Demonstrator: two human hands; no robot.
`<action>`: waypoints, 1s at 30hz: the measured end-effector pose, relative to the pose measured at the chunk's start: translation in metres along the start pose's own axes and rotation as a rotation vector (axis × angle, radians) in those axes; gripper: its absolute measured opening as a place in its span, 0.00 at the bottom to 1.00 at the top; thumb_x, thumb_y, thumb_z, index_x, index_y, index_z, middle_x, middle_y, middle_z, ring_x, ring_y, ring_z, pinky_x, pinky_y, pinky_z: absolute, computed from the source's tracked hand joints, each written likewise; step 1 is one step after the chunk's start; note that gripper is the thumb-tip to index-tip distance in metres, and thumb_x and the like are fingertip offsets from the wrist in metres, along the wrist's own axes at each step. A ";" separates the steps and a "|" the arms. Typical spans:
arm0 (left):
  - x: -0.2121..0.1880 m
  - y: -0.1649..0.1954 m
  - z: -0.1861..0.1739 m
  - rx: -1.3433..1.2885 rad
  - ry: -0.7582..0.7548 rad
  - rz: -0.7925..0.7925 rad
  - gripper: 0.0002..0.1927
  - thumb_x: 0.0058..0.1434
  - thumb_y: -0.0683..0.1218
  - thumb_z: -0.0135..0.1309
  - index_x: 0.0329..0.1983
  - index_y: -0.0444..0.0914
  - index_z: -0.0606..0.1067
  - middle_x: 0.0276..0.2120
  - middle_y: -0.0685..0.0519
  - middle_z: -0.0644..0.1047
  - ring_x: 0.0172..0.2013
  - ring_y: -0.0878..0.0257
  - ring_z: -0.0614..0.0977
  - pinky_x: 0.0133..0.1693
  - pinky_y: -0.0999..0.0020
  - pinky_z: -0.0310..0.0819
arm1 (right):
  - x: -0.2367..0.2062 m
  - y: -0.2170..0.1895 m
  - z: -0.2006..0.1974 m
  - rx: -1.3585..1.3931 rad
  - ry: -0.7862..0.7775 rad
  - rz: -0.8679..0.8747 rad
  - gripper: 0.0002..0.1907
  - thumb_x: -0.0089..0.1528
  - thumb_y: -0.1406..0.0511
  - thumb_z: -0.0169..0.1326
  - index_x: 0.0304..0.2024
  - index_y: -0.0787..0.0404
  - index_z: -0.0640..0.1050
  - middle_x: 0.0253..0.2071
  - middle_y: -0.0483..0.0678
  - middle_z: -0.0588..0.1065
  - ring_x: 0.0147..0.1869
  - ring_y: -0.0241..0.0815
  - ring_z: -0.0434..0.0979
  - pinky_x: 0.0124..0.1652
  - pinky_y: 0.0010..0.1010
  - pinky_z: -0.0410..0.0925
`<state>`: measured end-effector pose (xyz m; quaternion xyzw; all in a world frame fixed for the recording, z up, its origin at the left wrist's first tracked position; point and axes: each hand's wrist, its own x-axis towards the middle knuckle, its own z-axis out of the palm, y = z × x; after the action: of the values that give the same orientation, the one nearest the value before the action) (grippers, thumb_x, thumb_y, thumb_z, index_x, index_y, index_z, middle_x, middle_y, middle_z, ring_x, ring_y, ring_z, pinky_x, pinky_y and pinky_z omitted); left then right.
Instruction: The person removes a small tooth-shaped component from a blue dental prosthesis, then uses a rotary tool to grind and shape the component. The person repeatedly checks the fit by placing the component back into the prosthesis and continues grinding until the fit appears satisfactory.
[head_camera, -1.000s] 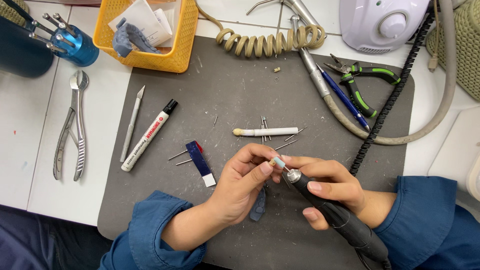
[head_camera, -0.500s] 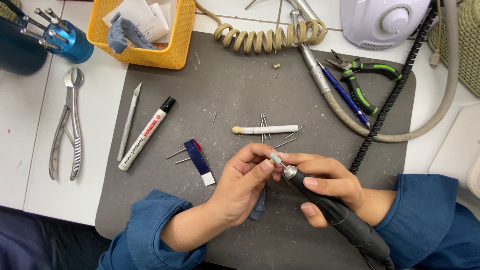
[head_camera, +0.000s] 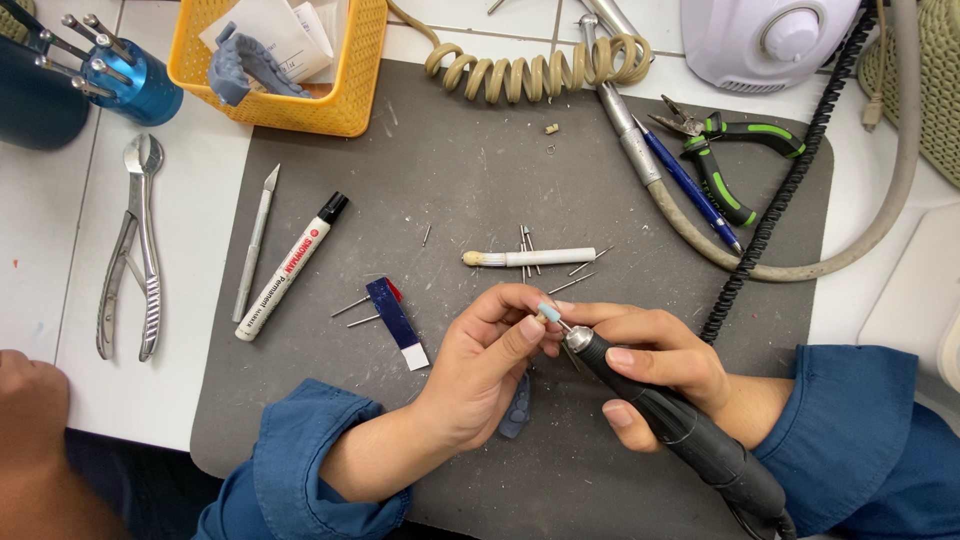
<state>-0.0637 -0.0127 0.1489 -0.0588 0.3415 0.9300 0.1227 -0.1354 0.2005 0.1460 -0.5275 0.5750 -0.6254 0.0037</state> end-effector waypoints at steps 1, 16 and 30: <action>0.000 0.000 0.000 -0.006 0.006 -0.001 0.08 0.73 0.43 0.52 0.52 0.37 0.74 0.44 0.53 0.78 0.46 0.65 0.77 0.53 0.67 0.71 | 0.000 0.000 0.000 -0.005 -0.003 -0.004 0.26 0.64 0.70 0.57 0.62 0.60 0.64 0.54 0.59 0.69 0.67 0.71 0.74 0.60 0.54 0.78; -0.001 0.000 0.000 -0.095 -0.016 -0.048 0.08 0.73 0.45 0.53 0.53 0.38 0.74 0.45 0.53 0.78 0.46 0.65 0.77 0.54 0.66 0.71 | 0.001 -0.001 0.001 -0.029 -0.007 -0.017 0.25 0.64 0.69 0.57 0.62 0.60 0.65 0.54 0.59 0.70 0.66 0.71 0.75 0.57 0.53 0.75; 0.000 0.001 -0.002 0.118 0.003 0.055 0.10 0.72 0.44 0.54 0.53 0.36 0.74 0.48 0.52 0.78 0.49 0.66 0.77 0.56 0.66 0.72 | -0.002 -0.005 -0.005 0.019 -0.032 0.027 0.25 0.65 0.70 0.56 0.63 0.60 0.64 0.54 0.59 0.69 0.67 0.72 0.74 0.62 0.55 0.76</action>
<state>-0.0635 -0.0141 0.1481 -0.0436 0.3974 0.9112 0.0996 -0.1350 0.2073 0.1489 -0.5295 0.5759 -0.6223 0.0264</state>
